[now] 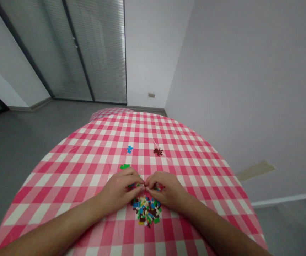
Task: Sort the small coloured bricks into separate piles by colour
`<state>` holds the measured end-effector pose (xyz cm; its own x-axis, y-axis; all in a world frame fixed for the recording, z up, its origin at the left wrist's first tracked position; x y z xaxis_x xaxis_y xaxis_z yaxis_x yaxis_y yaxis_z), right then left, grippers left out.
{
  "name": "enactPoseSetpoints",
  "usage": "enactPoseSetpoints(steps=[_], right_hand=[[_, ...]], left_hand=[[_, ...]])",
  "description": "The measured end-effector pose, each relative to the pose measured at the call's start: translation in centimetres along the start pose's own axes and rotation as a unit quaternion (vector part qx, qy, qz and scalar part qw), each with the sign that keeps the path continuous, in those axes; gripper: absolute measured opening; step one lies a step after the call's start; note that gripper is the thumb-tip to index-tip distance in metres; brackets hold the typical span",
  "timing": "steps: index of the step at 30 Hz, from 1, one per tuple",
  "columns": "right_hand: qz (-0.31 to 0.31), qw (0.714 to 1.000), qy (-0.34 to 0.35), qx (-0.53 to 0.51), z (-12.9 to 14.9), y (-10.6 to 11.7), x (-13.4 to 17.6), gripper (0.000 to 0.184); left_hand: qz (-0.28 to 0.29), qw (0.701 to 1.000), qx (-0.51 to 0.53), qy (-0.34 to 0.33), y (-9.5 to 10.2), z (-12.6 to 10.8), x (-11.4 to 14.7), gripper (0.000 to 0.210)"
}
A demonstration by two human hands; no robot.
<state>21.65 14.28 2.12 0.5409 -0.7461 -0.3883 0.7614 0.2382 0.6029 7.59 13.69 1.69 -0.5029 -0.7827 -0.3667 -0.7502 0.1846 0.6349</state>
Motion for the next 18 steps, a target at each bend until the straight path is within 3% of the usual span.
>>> enactPoseSetpoints(steps=[18], right_hand=[[-0.001,0.999,0.005,-0.041,0.09,0.12,0.04,0.011]], left_hand=[[0.016,1.000,0.017,0.000,-0.05,-0.10,0.00,0.011]])
Point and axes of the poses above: each hand's wrist, its own x-axis away from the middle knuckle, its own y-axis out of the back of the hand, z = x × y, the point moved 7 cm from there along -x, towards the middle knuckle
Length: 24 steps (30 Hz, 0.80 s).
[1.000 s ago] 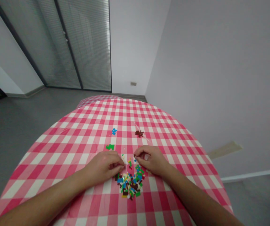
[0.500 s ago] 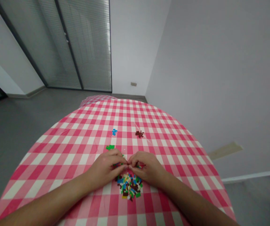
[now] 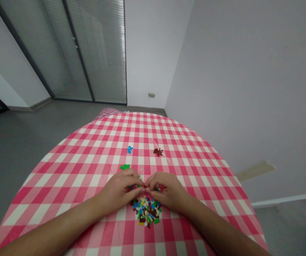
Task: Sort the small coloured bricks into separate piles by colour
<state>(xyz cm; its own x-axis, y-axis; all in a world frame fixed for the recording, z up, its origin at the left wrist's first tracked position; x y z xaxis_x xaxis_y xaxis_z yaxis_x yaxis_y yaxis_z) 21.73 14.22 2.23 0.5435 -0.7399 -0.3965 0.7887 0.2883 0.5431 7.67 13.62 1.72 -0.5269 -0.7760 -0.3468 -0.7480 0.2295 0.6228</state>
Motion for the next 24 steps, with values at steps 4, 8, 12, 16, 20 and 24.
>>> enactPoseSetpoints(steps=[4,8,12,16,20,24], right_hand=[[-0.008,1.000,-0.014,-0.021,-0.33,0.21,0.07,0.008],[-0.015,0.999,-0.028,-0.037,-0.61,0.31,0.11,0.006],[-0.013,0.999,-0.037,-0.026,-0.54,0.40,0.01,0.003],[0.001,0.999,-0.033,0.024,-0.28,0.43,-0.22,0.012],[0.002,0.999,-0.022,0.042,-0.21,0.39,-0.29,0.011],[0.014,0.999,-0.025,0.044,-0.26,0.06,-0.26,0.010]], left_hand=[[0.000,1.000,-0.001,0.006,0.01,0.30,0.04,0.012],[0.003,1.000,-0.001,0.010,-0.03,0.44,0.04,0.013],[0.008,1.000,0.005,0.002,-0.04,0.05,-0.04,0.014],[0.008,1.000,0.010,0.004,-0.02,-0.10,-0.04,0.017],[0.000,1.000,0.013,0.010,0.03,0.12,-0.09,0.018],[-0.005,1.000,0.016,0.017,0.18,0.22,-0.16,0.016]])
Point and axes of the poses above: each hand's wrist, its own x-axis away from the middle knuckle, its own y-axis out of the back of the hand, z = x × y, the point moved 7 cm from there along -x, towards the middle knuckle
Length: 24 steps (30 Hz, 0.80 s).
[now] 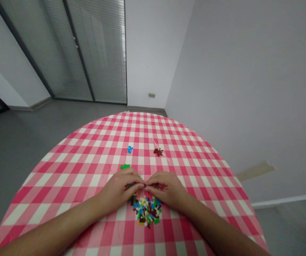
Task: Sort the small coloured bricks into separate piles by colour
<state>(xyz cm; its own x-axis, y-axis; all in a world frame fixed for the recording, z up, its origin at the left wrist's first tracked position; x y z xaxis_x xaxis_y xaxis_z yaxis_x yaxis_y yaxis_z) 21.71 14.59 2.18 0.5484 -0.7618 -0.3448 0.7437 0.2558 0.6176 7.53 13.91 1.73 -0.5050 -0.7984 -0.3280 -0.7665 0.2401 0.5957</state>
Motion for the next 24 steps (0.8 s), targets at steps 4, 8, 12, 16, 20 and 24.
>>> enactPoseSetpoints(steps=[4,8,12,16,20,24], right_hand=[[0.001,1.000,-0.004,0.001,0.07,-0.02,-0.02,0.010],[0.005,1.000,-0.007,0.001,0.04,-0.05,-0.09,0.011],[0.006,1.000,-0.006,-0.006,0.02,-0.11,-0.11,0.011],[0.009,1.000,-0.009,-0.018,-0.02,-0.28,0.01,0.012],[0.011,0.999,-0.013,-0.033,-0.11,-0.36,0.19,0.012],[0.018,0.999,-0.023,-0.026,-0.43,0.04,0.10,0.012]], left_hand=[[0.009,1.000,-0.006,0.013,-0.04,0.12,0.00,0.015],[0.011,1.000,-0.008,0.021,-0.13,0.28,0.01,0.015],[0.018,0.999,-0.011,0.026,-0.23,0.26,-0.04,0.016],[0.022,0.999,-0.012,0.027,-0.29,0.24,-0.09,0.016],[0.021,0.999,-0.005,0.027,-0.42,0.20,-0.13,0.015],[0.016,1.000,-0.014,0.020,-0.16,-0.02,-0.17,0.019]])
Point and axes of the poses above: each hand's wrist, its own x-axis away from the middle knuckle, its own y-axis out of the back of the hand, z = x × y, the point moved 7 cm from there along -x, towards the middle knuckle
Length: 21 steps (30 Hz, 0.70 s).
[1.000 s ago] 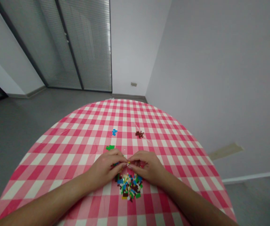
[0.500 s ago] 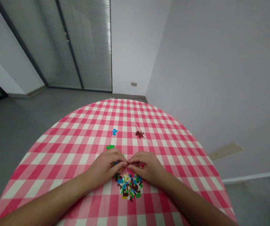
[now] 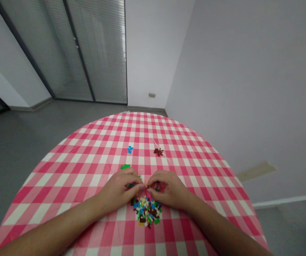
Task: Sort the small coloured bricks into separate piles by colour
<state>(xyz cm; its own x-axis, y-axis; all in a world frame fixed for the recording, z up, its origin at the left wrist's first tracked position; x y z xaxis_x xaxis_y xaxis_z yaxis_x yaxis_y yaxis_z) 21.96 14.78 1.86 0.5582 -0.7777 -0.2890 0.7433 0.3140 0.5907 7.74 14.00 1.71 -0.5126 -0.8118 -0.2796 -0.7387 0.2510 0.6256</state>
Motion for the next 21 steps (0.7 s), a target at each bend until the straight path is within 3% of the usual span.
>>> enactPoseSetpoints(steps=[5,13,21], right_hand=[[-0.011,0.996,-0.036,0.082,-1.8,1.8,-0.6,0.008],[-0.052,0.962,-0.173,0.206,-6.3,5.3,-0.7,0.008],[-0.086,0.942,-0.246,0.212,-7.4,6.2,-0.4,0.014]], left_hand=[[-0.030,0.999,-0.016,0.017,1.8,0.5,-0.1,0.022],[-0.005,0.993,-0.073,0.092,4.3,3.2,-0.2,0.027],[0.057,0.988,-0.093,0.106,3.6,3.7,0.1,0.035]])
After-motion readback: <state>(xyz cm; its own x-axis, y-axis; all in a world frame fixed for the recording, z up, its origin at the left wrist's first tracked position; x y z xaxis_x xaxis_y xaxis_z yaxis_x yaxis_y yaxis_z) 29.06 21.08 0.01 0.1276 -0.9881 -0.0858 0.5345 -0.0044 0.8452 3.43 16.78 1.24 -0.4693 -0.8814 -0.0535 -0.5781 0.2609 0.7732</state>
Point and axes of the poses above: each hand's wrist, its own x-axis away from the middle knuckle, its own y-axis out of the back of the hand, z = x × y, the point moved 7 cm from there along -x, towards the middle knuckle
